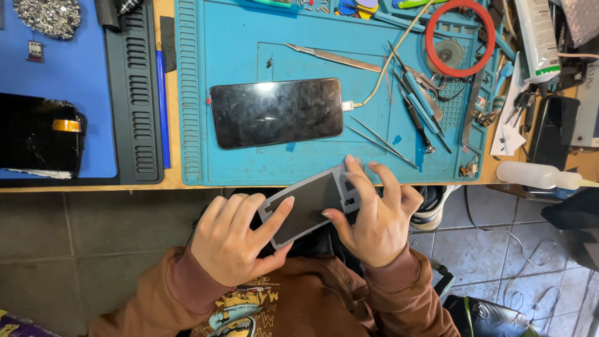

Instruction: The person applies adhesive to a smartphone back cover, presses it down, and wipes the surface with a cloth. They then attach the back cover to the phone body and inspect the assembled device.

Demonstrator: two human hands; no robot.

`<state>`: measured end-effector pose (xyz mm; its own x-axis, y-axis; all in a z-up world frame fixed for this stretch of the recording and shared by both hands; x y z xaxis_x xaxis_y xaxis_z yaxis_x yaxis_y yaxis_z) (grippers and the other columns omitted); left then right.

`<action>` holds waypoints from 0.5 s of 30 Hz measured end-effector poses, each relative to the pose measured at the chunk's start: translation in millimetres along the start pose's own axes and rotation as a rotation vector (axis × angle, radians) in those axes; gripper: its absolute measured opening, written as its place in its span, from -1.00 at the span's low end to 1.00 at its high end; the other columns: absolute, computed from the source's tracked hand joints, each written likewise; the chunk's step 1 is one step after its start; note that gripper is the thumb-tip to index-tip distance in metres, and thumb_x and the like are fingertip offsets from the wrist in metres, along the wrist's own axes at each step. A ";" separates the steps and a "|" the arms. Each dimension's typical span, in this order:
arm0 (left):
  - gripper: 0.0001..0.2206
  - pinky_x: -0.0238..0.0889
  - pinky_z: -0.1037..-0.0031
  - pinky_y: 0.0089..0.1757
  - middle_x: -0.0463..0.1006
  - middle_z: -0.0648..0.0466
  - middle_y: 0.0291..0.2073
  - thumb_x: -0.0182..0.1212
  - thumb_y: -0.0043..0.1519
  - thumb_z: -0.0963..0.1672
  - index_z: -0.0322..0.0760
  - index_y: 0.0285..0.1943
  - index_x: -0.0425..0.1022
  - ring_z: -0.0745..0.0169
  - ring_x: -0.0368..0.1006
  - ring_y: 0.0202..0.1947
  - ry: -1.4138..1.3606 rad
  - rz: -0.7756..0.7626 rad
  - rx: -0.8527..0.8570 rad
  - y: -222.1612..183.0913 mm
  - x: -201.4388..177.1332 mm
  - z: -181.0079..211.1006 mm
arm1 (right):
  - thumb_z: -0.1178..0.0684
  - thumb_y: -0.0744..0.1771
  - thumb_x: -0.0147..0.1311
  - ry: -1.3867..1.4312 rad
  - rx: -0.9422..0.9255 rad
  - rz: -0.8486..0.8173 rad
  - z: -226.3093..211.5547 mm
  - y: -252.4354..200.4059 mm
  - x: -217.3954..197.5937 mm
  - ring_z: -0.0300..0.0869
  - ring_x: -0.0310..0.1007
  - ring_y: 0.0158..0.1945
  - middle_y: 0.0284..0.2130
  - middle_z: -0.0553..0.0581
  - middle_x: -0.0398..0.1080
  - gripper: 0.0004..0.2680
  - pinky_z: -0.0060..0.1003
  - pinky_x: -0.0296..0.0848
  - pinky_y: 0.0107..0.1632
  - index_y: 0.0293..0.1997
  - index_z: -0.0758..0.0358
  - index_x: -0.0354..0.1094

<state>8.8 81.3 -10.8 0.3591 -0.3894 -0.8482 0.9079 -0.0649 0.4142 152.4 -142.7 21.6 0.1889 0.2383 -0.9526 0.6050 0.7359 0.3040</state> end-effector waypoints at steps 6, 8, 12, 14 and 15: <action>-0.42 0.28 0.18 -0.24 0.57 -0.17 -0.02 0.36 0.37 0.14 -0.07 0.51 0.50 -0.05 0.48 -0.21 -0.073 -0.069 0.036 8.2 -12.2 -14.4 | -0.40 0.51 -0.18 0.072 -0.196 -0.034 15.4 0.5 -5.2 -0.01 0.67 0.27 0.31 -0.02 0.59 -0.56 -0.05 0.12 0.15 0.18 0.15 0.48; -0.39 0.31 0.16 -0.20 0.57 -0.17 0.04 0.39 0.35 0.15 -0.06 0.54 0.48 -0.08 0.49 -0.16 -0.081 -0.110 0.057 10.7 -18.4 -21.8 | -0.47 0.48 -0.11 0.083 -0.215 -0.041 28.7 -1.1 -8.2 -0.01 0.65 0.26 0.27 0.02 0.61 -0.54 -0.04 0.15 0.18 0.18 0.15 0.45; -0.33 0.43 0.18 -0.17 0.57 -0.16 0.12 0.42 0.35 0.18 -0.02 0.58 0.41 -0.11 0.54 -0.09 -0.102 -0.199 0.117 14.6 -24.9 -35.8 | -0.59 0.43 0.10 0.128 -0.284 -0.080 50.9 -9.6 -5.5 0.02 0.59 0.39 0.33 0.07 0.61 -0.40 0.03 0.19 0.26 0.42 0.10 0.25; -0.37 0.37 0.19 -0.20 0.58 -0.14 0.08 0.41 0.33 0.19 -0.02 0.52 0.46 -0.08 0.52 -0.15 -0.076 -0.180 0.126 20.4 -29.1 -35.9 | -0.60 0.41 0.12 0.116 -0.255 -0.085 53.5 -10.3 -5.7 0.03 0.58 0.40 0.36 0.09 0.57 -0.36 0.06 0.23 0.27 0.45 0.17 0.29; -0.41 0.31 0.21 -0.24 0.59 -0.12 0.04 0.41 0.32 0.19 -0.02 0.46 0.51 -0.05 0.49 -0.21 -0.048 -0.161 0.131 23.9 -31.3 -36.4 | -0.62 0.40 0.13 0.107 -0.230 -0.091 55.1 -10.1 -5.7 0.04 0.58 0.40 0.39 0.10 0.53 -0.31 0.08 0.26 0.28 0.47 0.23 0.33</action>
<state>27.1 125.4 13.6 0.1983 -0.4072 -0.8916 0.9158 -0.2472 0.3166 187.8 -186.4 23.7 0.0520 0.2211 -0.9739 0.4215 0.8792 0.2221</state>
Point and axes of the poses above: each hand's wrist, its own y-axis towards the middle knuckle, its own x-axis out of the palm, z = x × y, the point moved 1 cm from there along y, towards the middle knuckle
